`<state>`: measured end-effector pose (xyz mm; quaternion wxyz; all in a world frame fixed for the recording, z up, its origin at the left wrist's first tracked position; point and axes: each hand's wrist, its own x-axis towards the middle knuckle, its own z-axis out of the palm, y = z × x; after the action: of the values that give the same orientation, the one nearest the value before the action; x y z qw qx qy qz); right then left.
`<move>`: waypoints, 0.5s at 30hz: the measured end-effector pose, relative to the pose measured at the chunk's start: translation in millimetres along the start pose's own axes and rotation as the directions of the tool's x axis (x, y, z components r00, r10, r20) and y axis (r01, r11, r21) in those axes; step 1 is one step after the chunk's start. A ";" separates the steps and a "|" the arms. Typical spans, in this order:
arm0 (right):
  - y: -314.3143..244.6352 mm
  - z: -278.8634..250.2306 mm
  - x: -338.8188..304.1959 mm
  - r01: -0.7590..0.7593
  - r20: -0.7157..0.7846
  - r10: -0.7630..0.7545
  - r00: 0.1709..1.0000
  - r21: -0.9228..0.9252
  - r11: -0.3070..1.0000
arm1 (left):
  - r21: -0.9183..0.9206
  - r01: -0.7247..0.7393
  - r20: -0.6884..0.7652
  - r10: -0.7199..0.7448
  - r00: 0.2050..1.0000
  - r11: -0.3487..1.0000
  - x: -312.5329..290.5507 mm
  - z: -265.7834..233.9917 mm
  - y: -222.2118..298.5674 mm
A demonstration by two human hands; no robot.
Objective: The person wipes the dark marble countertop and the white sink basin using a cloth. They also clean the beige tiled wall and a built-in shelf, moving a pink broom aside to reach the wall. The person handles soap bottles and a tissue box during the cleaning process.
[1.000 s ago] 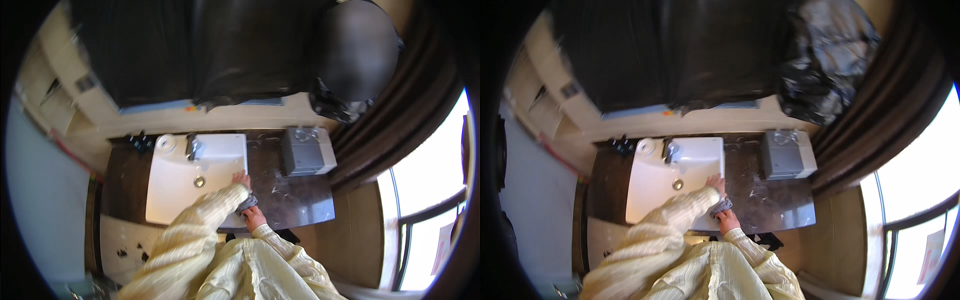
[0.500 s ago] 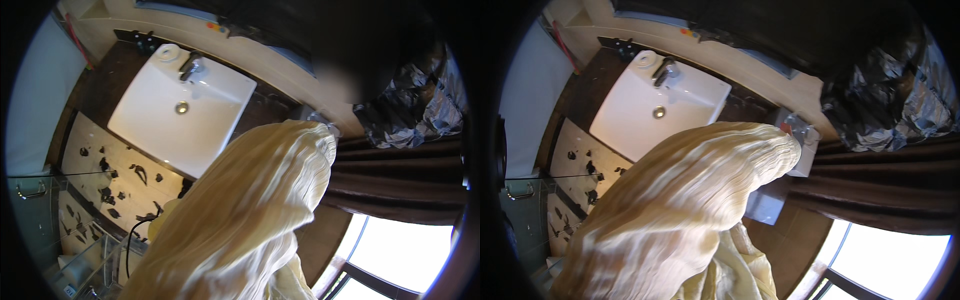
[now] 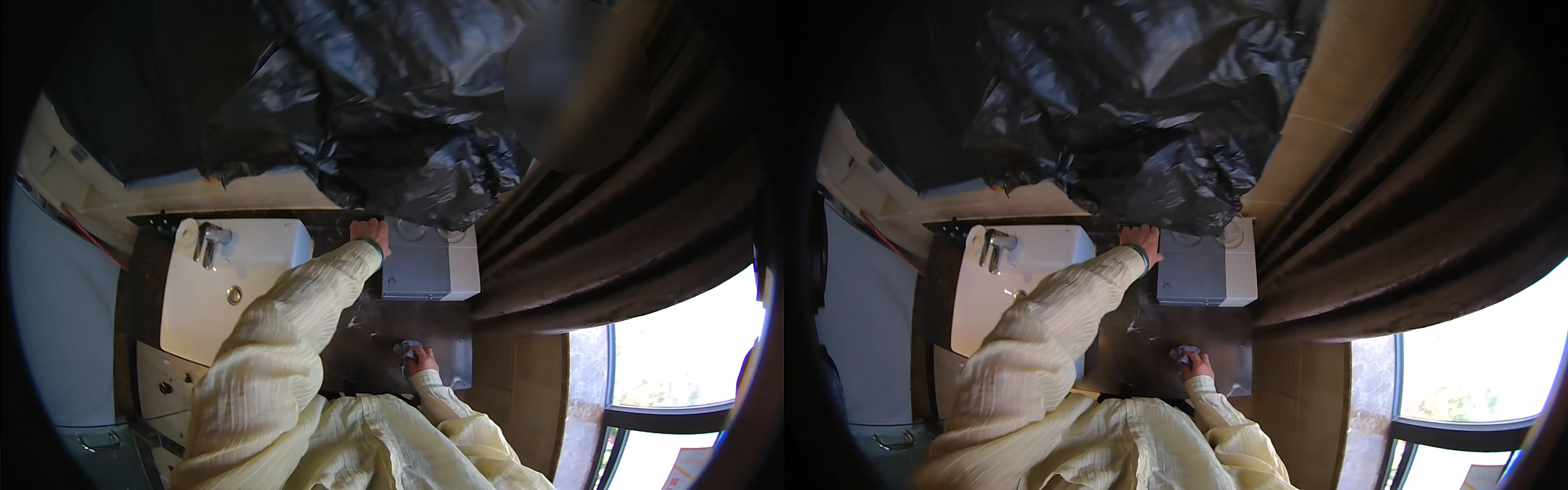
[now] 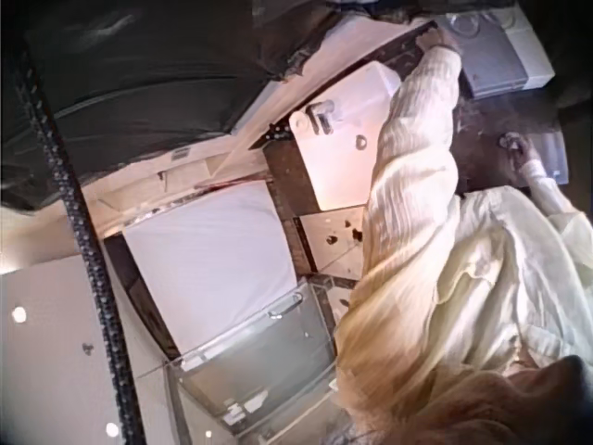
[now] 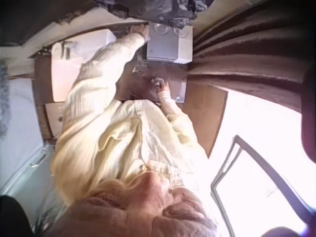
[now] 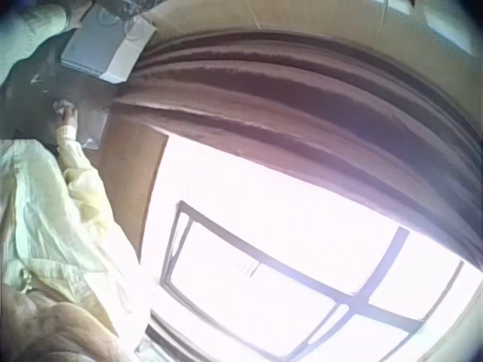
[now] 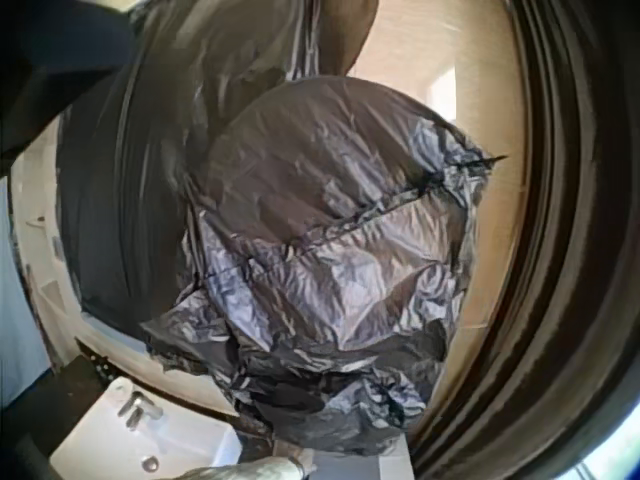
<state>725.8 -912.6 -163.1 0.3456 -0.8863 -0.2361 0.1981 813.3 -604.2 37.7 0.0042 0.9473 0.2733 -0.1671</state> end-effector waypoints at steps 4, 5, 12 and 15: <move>15.4 17.8 8.0 0.121 0.115 -0.098 0.989 -0.208 0.971 | -0.218 -0.098 -0.178 0.060 0.982 0.971 32.3 28.8 17.4; 10.0 15.5 3.8 0.120 0.173 -0.077 0.982 -0.257 0.959 | -0.319 -0.086 -0.074 0.066 0.995 0.944 44.0 35.1 25.7; -9.1 14.1 12.8 0.155 0.312 -0.043 0.949 -0.345 0.925 | -0.815 -0.186 -0.166 0.086 0.982 0.549 174.8 180.8 17.3; 7.0 12.7 22.9 0.109 0.338 0.000 0.941 -0.301 0.947 | -0.753 -0.264 -0.324 0.009 0.946 0.603 186.1 180.2 31.2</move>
<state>739.8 -897.8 -181.0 0.1599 -0.8767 -0.3445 0.2952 920.8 -552.5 -194.4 0.3928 0.8803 0.2419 0.1102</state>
